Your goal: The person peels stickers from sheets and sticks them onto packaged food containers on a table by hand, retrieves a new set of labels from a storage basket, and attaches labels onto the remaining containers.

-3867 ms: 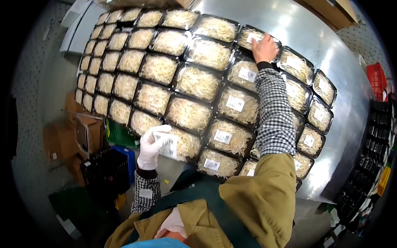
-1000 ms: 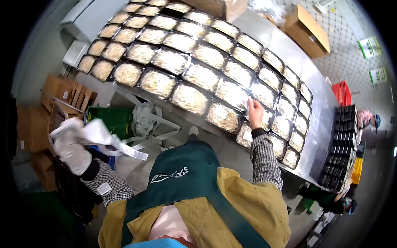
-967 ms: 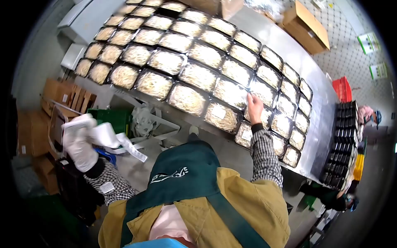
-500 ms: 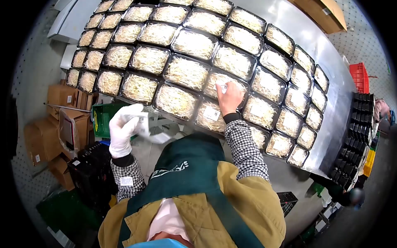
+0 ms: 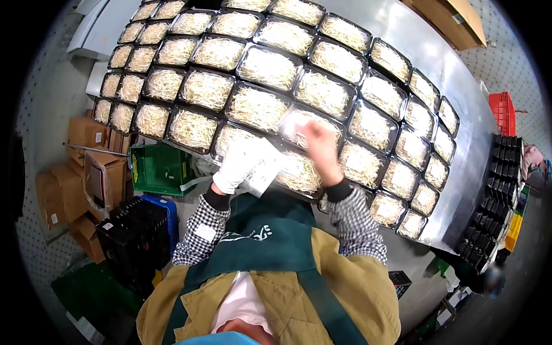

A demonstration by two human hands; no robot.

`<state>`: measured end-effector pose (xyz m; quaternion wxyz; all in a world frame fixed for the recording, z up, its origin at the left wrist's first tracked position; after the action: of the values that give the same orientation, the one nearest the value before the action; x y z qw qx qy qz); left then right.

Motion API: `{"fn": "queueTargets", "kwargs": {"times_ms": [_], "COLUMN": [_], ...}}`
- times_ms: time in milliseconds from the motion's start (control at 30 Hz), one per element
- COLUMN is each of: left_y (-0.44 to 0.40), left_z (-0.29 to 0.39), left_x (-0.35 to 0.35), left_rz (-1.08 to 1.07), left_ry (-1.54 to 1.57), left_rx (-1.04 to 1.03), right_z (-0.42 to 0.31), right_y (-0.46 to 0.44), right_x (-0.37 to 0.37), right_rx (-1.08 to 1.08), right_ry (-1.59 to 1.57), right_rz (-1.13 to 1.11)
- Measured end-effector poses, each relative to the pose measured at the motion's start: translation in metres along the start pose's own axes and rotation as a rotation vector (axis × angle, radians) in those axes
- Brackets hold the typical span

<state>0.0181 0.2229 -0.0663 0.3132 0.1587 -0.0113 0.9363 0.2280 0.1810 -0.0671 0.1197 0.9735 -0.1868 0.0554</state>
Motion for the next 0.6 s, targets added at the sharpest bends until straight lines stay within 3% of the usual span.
{"fn": "queueTargets", "kwargs": {"times_ms": [33, 100, 133, 200, 233, 267, 367, 400, 433, 467, 500, 567, 600], "left_y": [0.001, 0.000, -0.003, -0.007, -0.009, -0.012, -0.023, -0.029, -0.037, -0.045, -0.046, -0.054, -0.059], "left_z": [-0.001, 0.006, 0.009, 0.016, 0.024, 0.034, 0.027, 0.021, 0.016, 0.031, 0.015, 0.012, 0.005], "left_x": [0.002, 0.008, 0.013, 0.029, 0.030, 0.032, 0.026, 0.022, 0.013, 0.011, 0.003, -0.008, -0.014], "left_rz": [-0.134, -0.093, -0.070, -0.041, 0.014, 0.070, 0.069, 0.057, 0.121, 0.173, 0.215, 0.310, 0.305], "left_ry": [0.247, 0.469, 0.577, 0.567, 0.702, 0.838, 0.680, 0.614, 0.558, 0.406, 0.388, 0.327, 0.519], "left_rx": [0.348, 0.273, 0.229, 0.442, 0.413, 0.382, 0.352, 0.326, 0.299, 0.351, 0.299, 0.217, 0.284], "right_z": [0.012, 0.057, 0.068, 0.073, 0.075, 0.078, 0.075, 0.079, 0.044, 0.039, 0.022, -0.012, -0.009], "right_y": [-0.033, -0.098, -0.116, -0.124, -0.122, -0.122, -0.114, -0.108, -0.089, -0.072, -0.050, -0.015, -0.016], "right_x": [0.020, 0.045, 0.047, 0.028, 0.021, 0.023, 0.028, 0.030, 0.016, -0.001, -0.013, -0.027, -0.025], "right_rx": [0.072, 0.345, 0.232, 0.327, 0.354, 0.373, 0.418, 0.444, 0.006, 0.073, -0.044, -0.139, -0.106], "right_ry": [0.151, 0.399, 0.501, 1.012, 1.129, 1.050, 0.852, 0.753, 0.358, -0.036, -0.209, -0.306, -0.328], "right_rz": [0.112, 0.407, 0.386, 0.433, 0.461, 0.493, 0.576, 0.490, 0.261, 0.029, -0.206, -0.233, -0.205]}}
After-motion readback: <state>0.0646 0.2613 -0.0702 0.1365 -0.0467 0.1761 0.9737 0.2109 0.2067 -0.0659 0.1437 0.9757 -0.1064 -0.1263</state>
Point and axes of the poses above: each hand's wrist, its own y-axis away from the middle knuckle, its own x-axis out of the back of the hand, z = x × y, the point moved 3 cm from there along -y, towards the middle knuckle, and after that the axes turned 5 degrees about x, right-handed, at the moved point
